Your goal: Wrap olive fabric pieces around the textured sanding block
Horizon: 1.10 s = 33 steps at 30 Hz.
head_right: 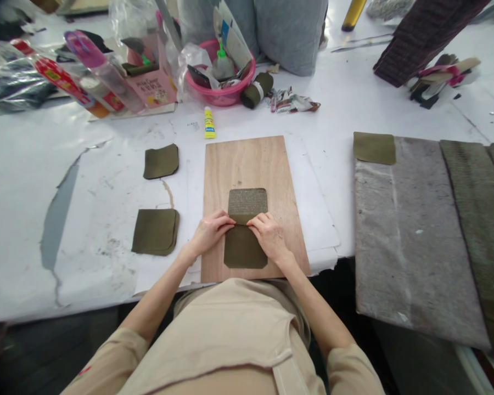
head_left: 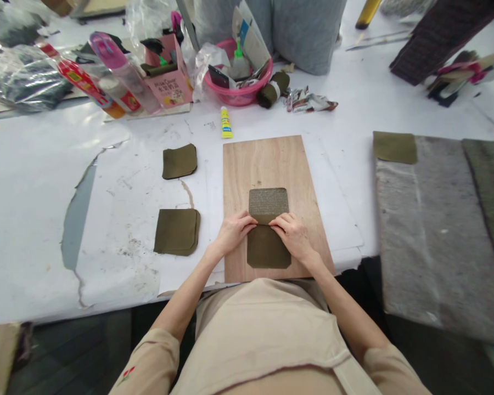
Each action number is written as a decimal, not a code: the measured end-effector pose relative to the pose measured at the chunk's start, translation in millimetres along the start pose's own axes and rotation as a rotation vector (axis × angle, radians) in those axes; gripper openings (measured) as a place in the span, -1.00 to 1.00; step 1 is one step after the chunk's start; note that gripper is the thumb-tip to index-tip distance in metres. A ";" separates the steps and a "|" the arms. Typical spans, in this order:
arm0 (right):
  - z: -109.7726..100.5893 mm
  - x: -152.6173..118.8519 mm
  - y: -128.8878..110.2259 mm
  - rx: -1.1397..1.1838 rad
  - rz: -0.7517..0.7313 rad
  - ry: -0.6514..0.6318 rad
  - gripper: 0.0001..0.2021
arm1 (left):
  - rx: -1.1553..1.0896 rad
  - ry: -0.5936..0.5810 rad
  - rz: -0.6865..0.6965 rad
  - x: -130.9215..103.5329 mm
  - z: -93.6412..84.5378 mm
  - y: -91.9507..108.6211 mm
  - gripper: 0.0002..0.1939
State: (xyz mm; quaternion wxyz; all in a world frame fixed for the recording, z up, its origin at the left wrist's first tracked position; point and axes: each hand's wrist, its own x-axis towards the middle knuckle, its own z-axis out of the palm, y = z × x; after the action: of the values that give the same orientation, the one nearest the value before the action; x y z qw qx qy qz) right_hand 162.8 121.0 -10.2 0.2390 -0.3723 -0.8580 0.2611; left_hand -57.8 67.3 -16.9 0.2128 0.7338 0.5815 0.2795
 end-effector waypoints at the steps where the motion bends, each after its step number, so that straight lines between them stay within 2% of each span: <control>1: -0.8 -0.6 0.2 0.006 -0.008 0.004 -0.87 | 0.006 0.013 0.013 -1.3 0.3 0.3 -0.83; 14: 3.6 -9.6 6.5 -0.007 -0.072 0.017 -0.70 | 0.319 0.081 0.229 -15.7 8.6 -2.8 -0.77; 23: 5.5 -9.7 8.4 -0.045 -0.097 -0.028 -0.62 | 0.327 0.068 0.260 -17.1 7.8 -5.3 -0.77; 33: 7.0 -9.5 8.8 -0.108 -0.115 -0.029 -0.62 | 0.321 0.080 0.248 -16.8 7.6 -7.5 -0.78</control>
State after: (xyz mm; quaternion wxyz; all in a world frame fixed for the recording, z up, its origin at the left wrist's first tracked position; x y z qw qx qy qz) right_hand 168.8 117.0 -23.0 0.2208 -0.3310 -0.8941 0.2057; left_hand -61.2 52.9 -30.1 0.0337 0.8126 0.5317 0.2364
